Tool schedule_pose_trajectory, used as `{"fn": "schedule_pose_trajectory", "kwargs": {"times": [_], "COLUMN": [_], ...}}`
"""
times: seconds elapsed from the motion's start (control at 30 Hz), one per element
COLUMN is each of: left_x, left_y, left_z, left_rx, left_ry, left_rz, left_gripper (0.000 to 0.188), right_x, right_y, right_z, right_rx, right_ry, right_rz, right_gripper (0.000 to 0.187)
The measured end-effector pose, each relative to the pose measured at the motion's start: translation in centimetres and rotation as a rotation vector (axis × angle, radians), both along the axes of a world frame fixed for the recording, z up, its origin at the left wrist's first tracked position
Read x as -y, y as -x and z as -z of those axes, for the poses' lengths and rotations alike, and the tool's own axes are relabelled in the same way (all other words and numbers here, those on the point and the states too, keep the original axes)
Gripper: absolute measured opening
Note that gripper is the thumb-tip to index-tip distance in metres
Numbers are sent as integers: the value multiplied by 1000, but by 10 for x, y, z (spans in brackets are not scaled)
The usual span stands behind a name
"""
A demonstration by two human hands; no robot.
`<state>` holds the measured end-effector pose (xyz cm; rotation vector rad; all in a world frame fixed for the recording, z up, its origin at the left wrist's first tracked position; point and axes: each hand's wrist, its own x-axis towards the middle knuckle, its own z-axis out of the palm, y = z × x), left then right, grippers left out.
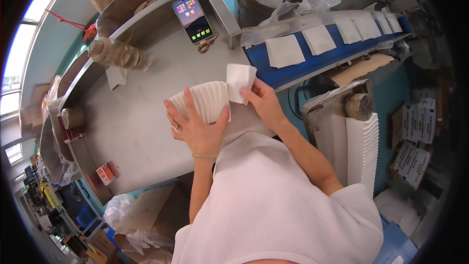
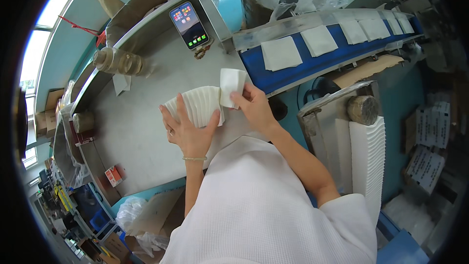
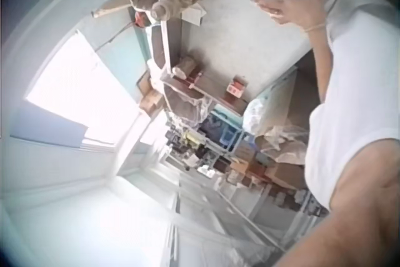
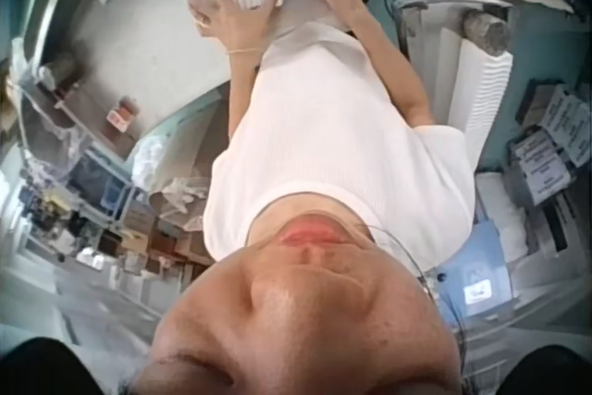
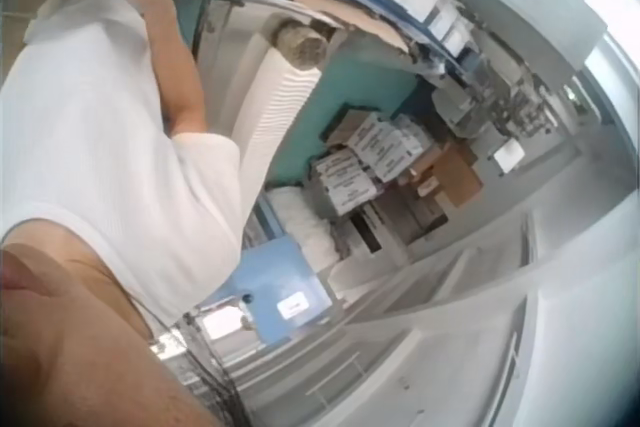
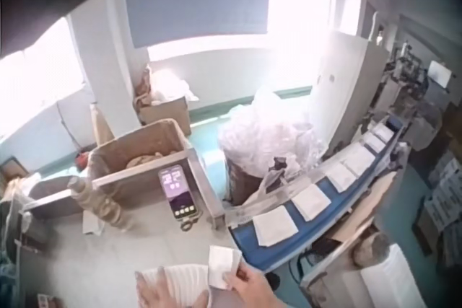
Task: Stacking and organizing paper napkins on a production line workstation.
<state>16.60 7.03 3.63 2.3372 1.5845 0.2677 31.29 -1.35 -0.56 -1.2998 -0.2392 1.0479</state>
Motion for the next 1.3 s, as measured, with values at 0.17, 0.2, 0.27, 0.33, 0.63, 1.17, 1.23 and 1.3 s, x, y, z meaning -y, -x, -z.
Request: {"fn": "schedule_pose_trajectory", "kwargs": {"times": [0.17, 0.2, 0.27, 0.33, 0.63, 1.17, 1.23, 1.3], "left_x": [-1, 1, 4, 3, 11, 12, 9, 9], "left_y": [-1, 0, 2, 2, -8, -9, -7, -6], "left_z": [1, 0, 0, 5, 0, 4, 3, 2], "left_rx": [25, 30, 63, 95, 129, 175, 168, 185], "left_ry": [-8, -4, 5, 10, -18, -24, -5, 2], "left_rz": [-4, -14, 5, 29, 52, 74, 74, 40], "left_gripper": [101, 100, 98, 96, 87, 87, 88, 85], "right_x": [10, 9, 13, 18, 13, 12, 29, 28], "right_y": [-34, -38, -42, -28, 0, -7, -20, -28], "right_z": [30, 28, 20, 0, -5, -6, 18, 30], "right_rx": [-355, -323, -383, -362, -147, -320, -276, -347], "right_ry": [21, -77, -110, 188, 149, 105, 178, 141], "right_rz": [323, 407, 369, 78, -157, -113, -278, -6], "right_gripper": [33, 34, 41, 45, 38, 37, 38, 37]}}
